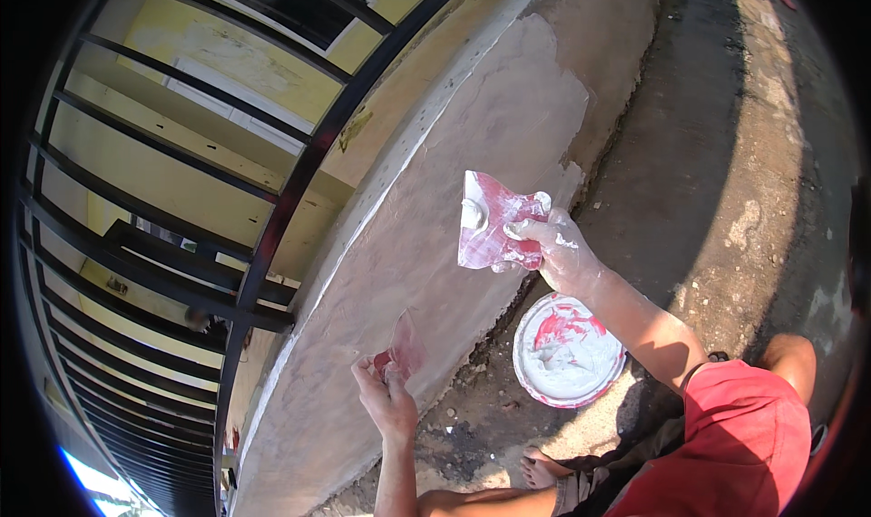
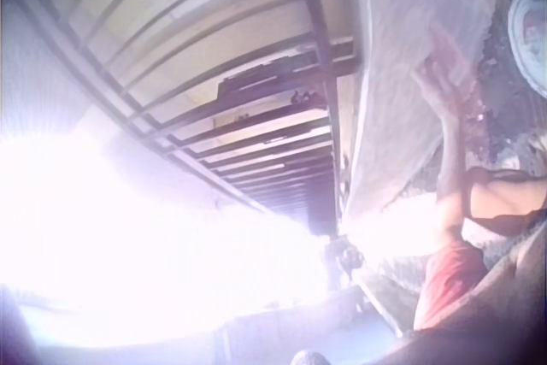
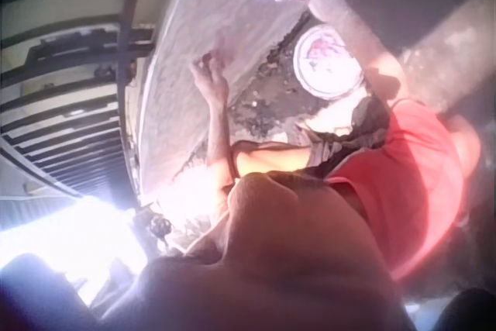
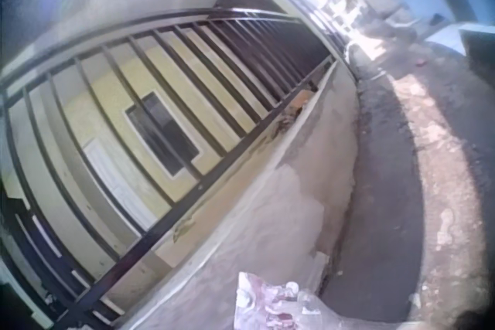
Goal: The person applies a white plaster-like substance to a low exterior wall using a trowel and a cloth. They repeatedly scoop material from a bucket, spread it along the wall surface, and smooth it to create an even finish.
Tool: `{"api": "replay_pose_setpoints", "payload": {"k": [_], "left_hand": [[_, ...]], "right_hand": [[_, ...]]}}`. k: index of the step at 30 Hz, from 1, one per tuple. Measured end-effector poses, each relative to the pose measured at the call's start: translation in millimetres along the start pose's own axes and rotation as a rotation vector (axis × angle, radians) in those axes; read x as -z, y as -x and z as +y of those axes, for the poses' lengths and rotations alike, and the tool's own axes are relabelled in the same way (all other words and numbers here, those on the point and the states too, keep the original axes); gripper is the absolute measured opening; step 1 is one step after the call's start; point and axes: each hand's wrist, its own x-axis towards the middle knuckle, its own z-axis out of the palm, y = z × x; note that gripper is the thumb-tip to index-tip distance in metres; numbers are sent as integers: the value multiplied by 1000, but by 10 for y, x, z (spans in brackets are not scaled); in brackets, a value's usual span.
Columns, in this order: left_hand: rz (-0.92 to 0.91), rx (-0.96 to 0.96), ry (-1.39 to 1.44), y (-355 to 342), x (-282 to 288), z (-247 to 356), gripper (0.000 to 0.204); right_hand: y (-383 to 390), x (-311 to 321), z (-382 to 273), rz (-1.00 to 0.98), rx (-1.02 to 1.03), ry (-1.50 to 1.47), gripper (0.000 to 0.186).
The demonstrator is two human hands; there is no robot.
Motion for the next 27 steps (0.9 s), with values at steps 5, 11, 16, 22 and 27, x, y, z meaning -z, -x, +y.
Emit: {"api": "replay_pose_setpoints", "payload": {"k": [5, 11, 16, 22, 27], "left_hand": [[44, 35, 211, 88, 207, -12, 24], [84, 62, 264, 265, 469, -20, 25], [79, 85, 332, 348, 580, -37, 29], [38, 81, 287, 315, 542, -59, 32], [5, 19, 254, 302, 464, -27, 31]], "right_hand": [[-684, 237, -592, 123, 466, 715, 22], [-1664, 579, -1464, 245, 488, 645, 19], [-1635, 697, -1890, 266, 412, 418, 20], [-1719, 1011, -2004, 291, 419, 508, 23], [-1950, 1055, -2075, 353, 453, 638, 24]]}}
